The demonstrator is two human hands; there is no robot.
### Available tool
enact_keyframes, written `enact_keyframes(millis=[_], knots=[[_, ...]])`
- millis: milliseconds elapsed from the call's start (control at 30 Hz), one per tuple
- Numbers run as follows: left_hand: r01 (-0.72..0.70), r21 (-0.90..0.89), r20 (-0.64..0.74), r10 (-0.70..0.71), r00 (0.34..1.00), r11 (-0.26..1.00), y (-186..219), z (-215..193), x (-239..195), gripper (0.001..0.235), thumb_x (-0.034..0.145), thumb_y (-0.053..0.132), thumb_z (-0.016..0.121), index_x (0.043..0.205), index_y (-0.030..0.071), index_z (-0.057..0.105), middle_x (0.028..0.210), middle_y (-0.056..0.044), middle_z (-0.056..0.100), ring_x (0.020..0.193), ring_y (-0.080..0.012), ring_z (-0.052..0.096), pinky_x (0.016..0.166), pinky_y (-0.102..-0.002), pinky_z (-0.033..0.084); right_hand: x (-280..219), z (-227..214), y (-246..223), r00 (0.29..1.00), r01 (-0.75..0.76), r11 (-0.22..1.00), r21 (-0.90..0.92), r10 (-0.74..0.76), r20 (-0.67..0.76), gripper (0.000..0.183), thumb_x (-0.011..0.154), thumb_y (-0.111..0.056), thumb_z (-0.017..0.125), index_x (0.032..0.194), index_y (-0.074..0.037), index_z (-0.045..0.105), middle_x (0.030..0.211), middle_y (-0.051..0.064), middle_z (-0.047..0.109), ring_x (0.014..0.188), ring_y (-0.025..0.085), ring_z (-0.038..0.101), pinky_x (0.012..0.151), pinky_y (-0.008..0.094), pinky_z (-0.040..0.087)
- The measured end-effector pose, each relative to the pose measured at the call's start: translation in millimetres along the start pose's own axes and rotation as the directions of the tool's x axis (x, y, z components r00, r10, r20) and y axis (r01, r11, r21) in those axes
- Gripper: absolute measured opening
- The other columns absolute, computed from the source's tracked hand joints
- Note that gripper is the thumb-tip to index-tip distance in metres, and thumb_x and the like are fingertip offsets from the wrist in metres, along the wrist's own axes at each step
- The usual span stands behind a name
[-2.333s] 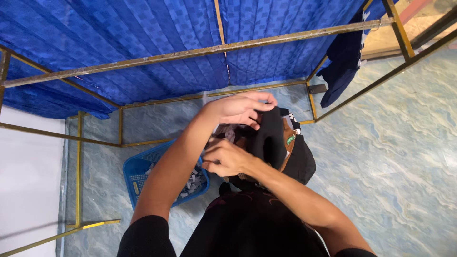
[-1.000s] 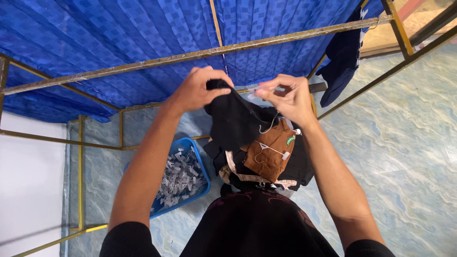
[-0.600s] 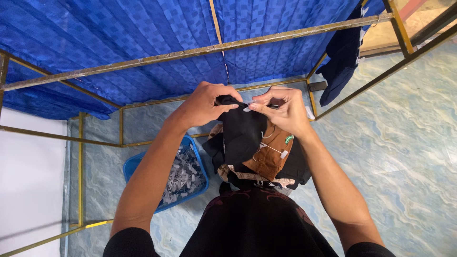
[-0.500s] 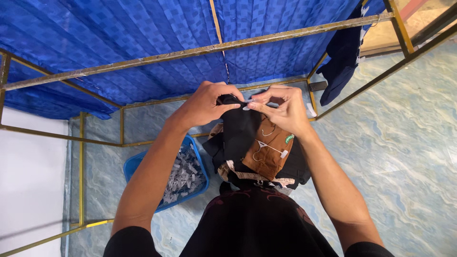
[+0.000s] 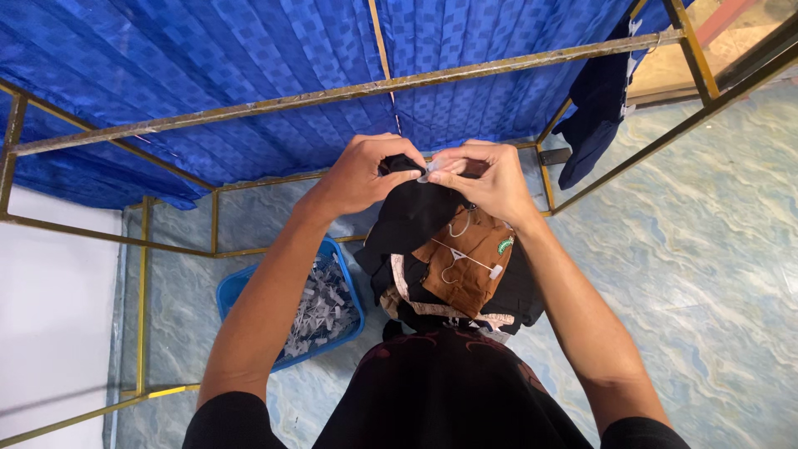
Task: The person picks up clothes from a pile, places them on hangers, and hangs them on a metal rack. The person handles a dark blue garment, a black garment, and a brown garment, using white plastic hangers and clips to secure them to the rack.
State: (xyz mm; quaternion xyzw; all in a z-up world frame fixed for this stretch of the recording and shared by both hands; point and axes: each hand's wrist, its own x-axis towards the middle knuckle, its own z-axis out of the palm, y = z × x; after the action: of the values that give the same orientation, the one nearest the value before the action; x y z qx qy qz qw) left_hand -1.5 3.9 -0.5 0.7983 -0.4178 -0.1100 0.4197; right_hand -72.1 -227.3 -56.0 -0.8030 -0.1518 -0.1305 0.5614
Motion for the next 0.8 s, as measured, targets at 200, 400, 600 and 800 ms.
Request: enact_keyframes(millis=[200, 400, 600, 800], knots=[[-0.096, 0.064, 0.009, 0.095, 0.995, 0.993, -11.5, 15.3, -1.3, 0.048, 0.072, 0.016, 0.088, 0.114, 0.002, 0.068, 0.1, -0.016, 0.074, 0.095, -0.0308, 0.072, 0.08, -0.04, 0.055, -9.2, 8.4, 26.0, 0.971, -0.179, 0.948, 0.263, 0.127, 0.204, 0.029, 0.088, -0.008, 0.081, 0.115, -0.002, 0.071, 0.102, 0.004, 0.075, 0.093, 0.011, 0.072, 0.085, 0.027, 0.06], [-0.024, 0.051, 0.017, 0.023, 1.0, 0.998, -28.5, 17.9, -10.7, 0.032, 0.08, 0.017, 0.086, 0.108, 0.004, 0.075, 0.1, -0.015, 0.076, 0.094, -0.0272, 0.075, 0.083, -0.036, 0.057, -15.9, -9.2, 87.3, 0.921, -0.378, 0.892, 0.247, 0.335, 0.2, 0.016, 0.118, -0.009, 0.051, 0.124, -0.006, 0.065, 0.116, 0.005, 0.07, 0.111, 0.015, 0.067, 0.095, 0.035, 0.057], [0.115, -0.074, -0.006, -0.116, 0.993, 0.991, -31.4, -17.1, -26.5, 0.028, 0.087, 0.021, 0.083, 0.105, 0.002, 0.074, 0.088, -0.004, 0.074, 0.083, -0.0109, 0.067, 0.076, -0.029, 0.053, -30.4, -26.5, 93.6, 0.726, -0.451, 0.875, 0.175, 0.246, 0.642, 0.068, 0.068, 0.011, 0.068, 0.129, -0.017, 0.059, 0.137, -0.005, 0.051, 0.127, 0.011, 0.049, 0.095, 0.032, 0.054], [0.138, -0.211, -0.062, -0.154, 0.986, 0.968, -46.3, -45.0, -39.8, 0.023, 0.094, 0.022, 0.079, 0.106, 0.004, 0.072, 0.093, 0.004, 0.069, 0.091, -0.0033, 0.06, 0.082, -0.024, 0.05, -38.0, -1.5, 99.1, 0.742, -0.463, 0.873, -0.152, 0.475, 0.472, 0.028, 0.089, -0.021, 0.081, 0.114, -0.01, 0.077, 0.106, 0.005, 0.069, 0.079, 0.013, 0.062, 0.056, 0.028, 0.047]])
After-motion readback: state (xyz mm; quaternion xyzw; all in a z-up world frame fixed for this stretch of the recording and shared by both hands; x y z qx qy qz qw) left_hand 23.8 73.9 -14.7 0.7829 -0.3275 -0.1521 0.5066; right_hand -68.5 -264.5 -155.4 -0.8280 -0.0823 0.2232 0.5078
